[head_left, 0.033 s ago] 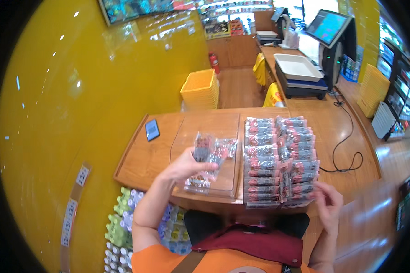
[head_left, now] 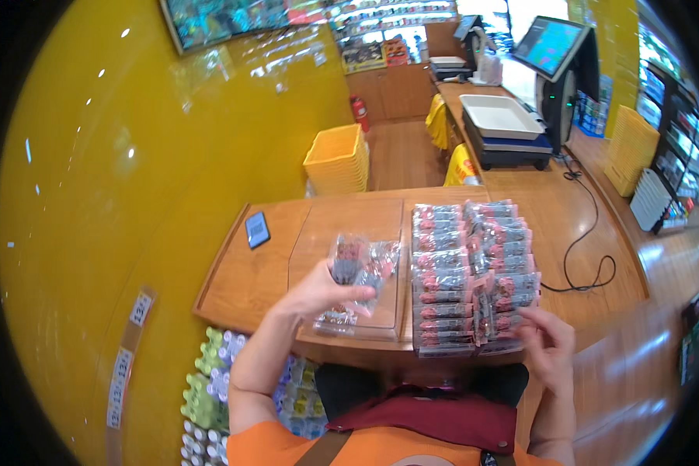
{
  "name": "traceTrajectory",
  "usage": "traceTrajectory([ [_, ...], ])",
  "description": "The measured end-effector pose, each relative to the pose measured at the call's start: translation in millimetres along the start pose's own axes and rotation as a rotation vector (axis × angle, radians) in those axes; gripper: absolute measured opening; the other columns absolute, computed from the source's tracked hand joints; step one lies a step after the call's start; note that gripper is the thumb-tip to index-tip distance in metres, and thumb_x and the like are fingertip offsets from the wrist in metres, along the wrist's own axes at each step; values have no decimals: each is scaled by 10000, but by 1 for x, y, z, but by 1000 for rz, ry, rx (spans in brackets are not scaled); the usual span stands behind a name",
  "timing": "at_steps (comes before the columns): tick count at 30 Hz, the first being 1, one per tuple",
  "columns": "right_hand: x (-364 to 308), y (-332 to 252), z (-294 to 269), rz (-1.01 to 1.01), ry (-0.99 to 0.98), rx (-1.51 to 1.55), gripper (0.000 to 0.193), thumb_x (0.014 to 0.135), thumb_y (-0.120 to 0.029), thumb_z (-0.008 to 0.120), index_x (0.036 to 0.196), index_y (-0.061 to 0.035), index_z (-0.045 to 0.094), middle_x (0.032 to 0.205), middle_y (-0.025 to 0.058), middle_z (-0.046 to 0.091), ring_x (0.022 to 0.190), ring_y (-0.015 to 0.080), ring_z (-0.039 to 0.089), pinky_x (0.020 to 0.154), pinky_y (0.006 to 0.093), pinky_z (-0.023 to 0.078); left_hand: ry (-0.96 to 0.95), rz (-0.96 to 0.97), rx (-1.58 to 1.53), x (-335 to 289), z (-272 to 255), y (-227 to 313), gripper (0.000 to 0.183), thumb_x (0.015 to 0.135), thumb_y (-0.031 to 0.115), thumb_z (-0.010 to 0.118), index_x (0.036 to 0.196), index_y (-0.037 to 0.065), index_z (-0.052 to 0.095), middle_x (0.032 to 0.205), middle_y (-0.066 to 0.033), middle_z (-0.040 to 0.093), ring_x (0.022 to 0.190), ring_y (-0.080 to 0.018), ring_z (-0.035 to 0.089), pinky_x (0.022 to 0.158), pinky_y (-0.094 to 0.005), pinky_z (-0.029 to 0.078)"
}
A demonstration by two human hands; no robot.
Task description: The person repeatedly picks up small individually wrapped snack packets from a wooden counter and stacks them into neat piles. The person occasionally adjusts the arrangement of the stacks and moves a pink plastic stool out of the way. The person also briefly touches a smartphone on the counter.
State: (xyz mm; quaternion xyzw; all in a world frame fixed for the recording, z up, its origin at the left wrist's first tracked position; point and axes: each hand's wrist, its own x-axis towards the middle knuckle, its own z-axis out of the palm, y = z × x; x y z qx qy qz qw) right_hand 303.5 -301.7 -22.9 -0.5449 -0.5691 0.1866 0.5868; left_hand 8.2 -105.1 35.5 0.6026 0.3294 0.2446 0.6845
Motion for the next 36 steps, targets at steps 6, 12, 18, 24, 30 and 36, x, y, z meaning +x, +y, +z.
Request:
traceTrajectory([
  [6, 29, -39, 56, -9, -325, 176, 288, 921, -134, 576, 1176, -5, 537, 856, 115, 648, 748, 149, 635, 671, 292, 498, -94, 135, -10, 11, 38, -20, 496, 778, 20, 724, 1222, -4, 504, 1160, -91, 601, 976, -199, 620, 698, -397, 616],
  [12, 39, -19, 64, 60, -211, 378, 325, 956, -156, 529, 1226, 7, 452, 860, 93, 649, 775, 129, 627, 692, 276, 497, -185, 183, -62, 27, 64, -16, 451, 790, 13, 712, 1195, -22, 517, 1110, -142, 622, 965, -238, 643, 701, -410, 614],
  [18, 55, -12, 44, 2, -453, 482, 315, 905, -125, 621, 1171, 13, 525, 892, 42, 625, 776, 66, 580, 687, 237, 490, -321, 291, 363, 14, 79, -14, 252, 820, 28, 701, 1058, 12, 623, 937, -17, 642, 836, -111, 603, 719, -255, 499],
  [24, 59, -10, 8, 155, -347, 343, 203, 864, -87, 650, 1040, -28, 566, 851, 19, 627, 751, 60, 569, 651, 208, 454, -157, 210, -7, -8, 37, -34, 285, 987, 299, 462, 1142, 62, 501, 902, -63, 614, 635, -84, 480, 542, -209, 388],
  [30, 128, 11, 28, -26, -125, 17, 206, 852, -88, 647, 1031, -41, 557, 814, 17, 621, 694, 69, 556, 624, 218, 434, 77, 268, -369, -11, 17, -53, 350, 1013, 426, 312, 1223, 155, 385, 889, -104, 589, 591, -152, 483, 513, -254, 398],
  [36, 179, 34, 70, -36, -393, -186, 215, 854, -106, 644, 1031, -41, 540, 769, 56, 621, 693, 122, 589, 623, 287, 469, 141, 299, -390, -21, -1, -62, 308, 1004, 338, 401, 1238, 140, 417, 941, -112, 601, 680, -212, 609, 514, -271, 467],
])
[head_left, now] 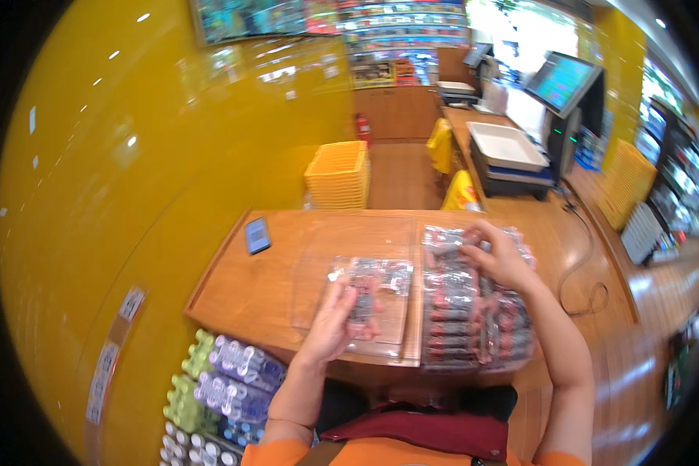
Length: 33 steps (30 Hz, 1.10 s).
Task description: The person repeatedly picks up small individually wrapped snack packets from a wooden counter and stacks them into neat piles. The person occasionally adjusts the arrangement of the stacks and moves a pink plastic stool out of the way. The person also briefly touches a smartphone on the counter.
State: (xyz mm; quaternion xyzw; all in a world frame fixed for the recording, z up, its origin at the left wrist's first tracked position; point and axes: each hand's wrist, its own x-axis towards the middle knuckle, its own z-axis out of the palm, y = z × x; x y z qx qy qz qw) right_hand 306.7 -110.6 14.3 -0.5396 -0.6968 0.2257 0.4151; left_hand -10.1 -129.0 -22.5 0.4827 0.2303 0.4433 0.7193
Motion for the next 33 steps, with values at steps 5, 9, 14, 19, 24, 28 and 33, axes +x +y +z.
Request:
traceTrajectory([
  [5, -3, -13, -15, 112, -84, -333, 291, 777, -151, 698, 1025, -49, 584, 930, 80, 615, 915, 225, 567, 816, 367, 437, -17, -50, -14, -2, -8, 3, 398, 995, 349, 429, 1307, 107, 384, 1033, -97, 577, 714, -180, 631, 549, -241, 482],
  [9, -7, -26, -16, -80, -191, -702, 376, 740, -153, 704, 1095, -88, 597, 1028, 101, 580, 1004, 298, 494, 885, 397, 360, -58, -72, -87, -5, -21, -5, 385, 995, 313, 435, 1309, 97, 381, 1062, -93, 563, 725, -183, 630, 596, -238, 497],
  [14, -8, -58, -4, -254, -40, -647, 416, 731, -140, 715, 1121, -69, 588, 1059, 122, 565, 996, 307, 498, 884, 398, 363, -172, -7, 37, 0, -29, -23, 409, 977, 156, 449, 1358, 63, 331, 1120, -93, 537, 801, -167, 623, 652, -256, 523],
  [19, -21, -130, 52, -307, -358, -310, 354, 755, -156, 731, 1071, -53, 609, 1010, 131, 603, 964, 307, 550, 916, 420, 361, -327, 79, 245, -14, -11, -12, 324, 905, 124, 607, 1201, 15, 534, 841, -50, 614, 668, -122, 607, 607, -238, 501],
  [24, -13, -137, 71, -313, -645, -345, 246, 743, -128, 755, 954, -47, 658, 784, 111, 652, 729, 284, 640, 657, 346, 493, -269, 204, 485, -18, -16, -1, 228, 855, 174, 696, 1001, 6, 648, 600, -21, 572, 542, -71, 552, 491, -223, 418],
  [28, -8, -138, 78, -291, -662, -323, 231, 739, -139, 761, 922, -45, 656, 755, 114, 653, 683, 282, 650, 604, 338, 497, -219, 150, 374, -24, -27, 0, 229, 833, 169, 722, 1010, 34, 666, 588, -12, 561, 524, -53, 500, 471, -226, 382],
  [33, -3, -133, 83, -284, -694, -326, 218, 735, -132, 765, 902, -44, 656, 743, 112, 655, 662, 277, 655, 583, 330, 500, -225, 164, 304, -28, -38, 0, 230, 841, 139, 710, 1045, 41, 671, 612, 6, 561, 551, -38, 494, 491, -211, 389],
])
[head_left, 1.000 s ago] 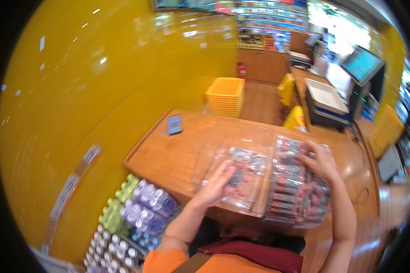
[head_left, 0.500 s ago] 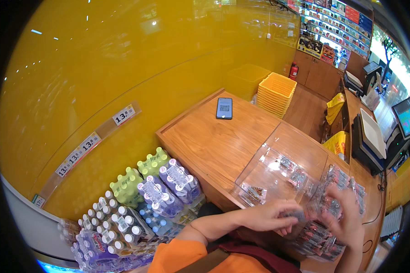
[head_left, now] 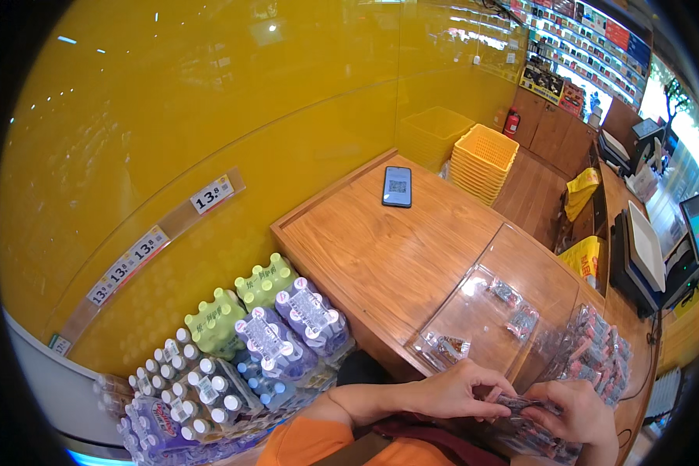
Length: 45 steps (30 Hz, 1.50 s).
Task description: The person repeatedly picks up small individually wrapped snack packets from a wooden counter and stacks them into neat piles. The person occasionally adjusts the arrangement of the stacks and moves a pink plastic stool out of the way. The person also briefly touches a smartphone on the counter.
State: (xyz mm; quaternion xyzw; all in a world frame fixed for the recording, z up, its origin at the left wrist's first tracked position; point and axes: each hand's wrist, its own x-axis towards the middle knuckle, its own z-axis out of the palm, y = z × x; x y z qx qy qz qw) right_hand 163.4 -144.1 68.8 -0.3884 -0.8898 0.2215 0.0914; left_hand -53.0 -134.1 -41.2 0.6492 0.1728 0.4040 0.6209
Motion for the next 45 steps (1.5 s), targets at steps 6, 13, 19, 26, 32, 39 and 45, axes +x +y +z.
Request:
traceTrajectory([
  [6, 0, -3, -2, -16, 26, -13, 201, 737, -132, 766, 879, -46, 654, 753, 103, 662, 652, 273, 655, 579, 322, 502, 104, 163, 56, -2, -4, -8, 151, 834, 95, 706, 967, 23, 705, 720, -34, 653, 620, -93, 591, 550, -223, 449],
  [13, -28, 21, -22, 91, 263, 11, 183, 777, -110, 719, 929, -36, 648, 797, 100, 659, 747, 240, 655, 714, 350, 500, 444, 71, 167, -26, -33, 3, 99, 853, 56, 672, 929, 1, 703, 826, -69, 683, 720, -110, 630, 653, -245, 521],
  [19, -67, 92, -72, 323, 727, 388, 213, 897, -82, 589, 1082, 22, 578, 940, 37, 624, 828, 90, 598, 718, 232, 497, 568, -40, 21, -21, -32, 16, 69, 821, -32, 666, 883, -33, 697, 734, -96, 671, 635, -102, 623, 566, -200, 493],
  [26, -62, 152, -55, 483, 501, 247, 197, 895, -101, 596, 1074, -22, 596, 931, 39, 635, 837, 113, 606, 744, 259, 488, 460, 29, 35, -7, -18, 10, 65, 760, -84, 698, 816, -53, 682, 721, -92, 669, 633, -115, 627, 576, -208, 490],
  [32, -45, 156, -44, 413, 352, 123, 201, 876, -105, 610, 1061, -28, 609, 845, 61, 643, 759, 128, 612, 698, 273, 473, 483, -38, 78, -8, -11, 21, 45, 821, -25, 659, 826, -57, 690, 712, -93, 666, 612, -122, 621, 563, -219, 492],
  [39, -56, 155, -44, 360, 269, -451, 310, 882, -256, 611, 1118, -55, 620, 989, 125, 634, 920, 216, 620, 772, 336, 477, 556, -53, 382, 30, -31, 31, 73, 811, 14, 689, 789, -54, 674, 659, -46, 636, 601, -73, 573, 560, -208, 457],
  [45, -63, 135, -60, 355, 549, -125, 375, 887, -278, 601, 1183, -48, 597, 986, 164, 624, 921, 288, 618, 832, 374, 465, -62, -163, 1254, 156, -82, -41, 248, 860, 179, 598, 899, -52, 681, 818, -197, 672, 758, -315, 660, 703, -380, 522],
])
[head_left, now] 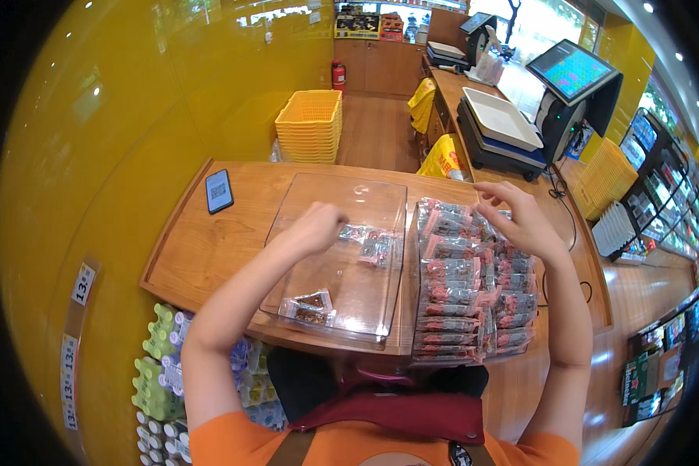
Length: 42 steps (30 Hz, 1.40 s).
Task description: The person repeatedly picks up small individually wrapped snack packets from a wooden counter and stacks them into neat piles. The person occasionally adjusts the arrangement of the stacks and moves a pink plastic stool out of the way. The person also briefly touches a smartphone on the counter.
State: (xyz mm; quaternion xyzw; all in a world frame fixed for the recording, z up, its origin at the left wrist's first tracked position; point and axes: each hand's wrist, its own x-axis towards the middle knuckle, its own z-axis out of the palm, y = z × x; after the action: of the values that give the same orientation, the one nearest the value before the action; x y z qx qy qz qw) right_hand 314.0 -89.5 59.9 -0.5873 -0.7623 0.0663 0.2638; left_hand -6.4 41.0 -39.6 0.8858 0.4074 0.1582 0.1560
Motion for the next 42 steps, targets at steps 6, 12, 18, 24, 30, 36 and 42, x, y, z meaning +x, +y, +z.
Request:
traceTrajectory([
  [6, -33, -15, -21, -72, 60, 37, 325, 876, -184, 608, 1163, -30, 595, 913, 151, 629, 871, 268, 615, 781, 353, 466, -405, 81, 481, 80, 87, -54, 350, 793, 322, 647, 839, -22, 691, 933, -207, 672, 907, -365, 641, 808, -416, 524],
  [12, -62, -9, -34, -56, 103, 84, 327, 865, -111, 617, 1174, -6, 589, 918, 123, 631, 864, 211, 603, 798, 314, 457, -636, -260, 324, 69, 70, -54, 490, 794, 510, 660, 830, 25, 711, 826, -162, 687, 688, -277, 657, 648, -362, 529],
  [18, -73, -5, -35, -41, 123, 167, 305, 877, -117, 615, 1158, -1, 597, 931, 109, 628, 873, 188, 596, 804, 302, 453, -502, -537, -726, 47, 50, -12, 517, 842, 538, 625, 682, 47, 657, 637, -73, 637, 514, -148, 561, 427, -289, 424],
  [24, -80, -14, -37, -63, 106, 135, 290, 868, -101, 615, 1137, 7, 607, 938, 118, 633, 860, 197, 596, 792, 307, 453, -462, -568, -539, 69, 103, 27, 405, 836, 416, 693, 679, 44, 656, 632, -67, 626, 500, -132, 539, 405, -294, 403],
  [30, -90, -22, -39, -92, 150, 162, 279, 854, -86, 624, 1121, -5, 617, 929, 120, 636, 853, 198, 603, 772, 306, 459, -288, -566, -840, 57, 105, 41, 130, 793, 137, 722, 845, 21, 695, 746, -94, 656, 563, -181, 598, 442, -353, 462],
  [36, -103, -20, -43, -116, 161, 149, 266, 848, -88, 632, 1104, -16, 627, 917, 120, 644, 844, 220, 610, 769, 308, 466, -458, -511, -892, 66, 123, 39, 111, 848, 103, 617, 935, 34, 629, 736, -58, 615, 604, -162, 594, 507, -302, 529],
  [42, -113, -20, -60, -126, 179, 132, 305, 886, -124, 603, 1171, -17, 591, 1014, 134, 640, 911, 215, 607, 813, 314, 471, -58, -298, -1027, 41, 41, 22, 272, 948, 167, 536, 1187, 47, 482, 1040, -65, 553, 892, -154, 595, 733, -308, 576],
])
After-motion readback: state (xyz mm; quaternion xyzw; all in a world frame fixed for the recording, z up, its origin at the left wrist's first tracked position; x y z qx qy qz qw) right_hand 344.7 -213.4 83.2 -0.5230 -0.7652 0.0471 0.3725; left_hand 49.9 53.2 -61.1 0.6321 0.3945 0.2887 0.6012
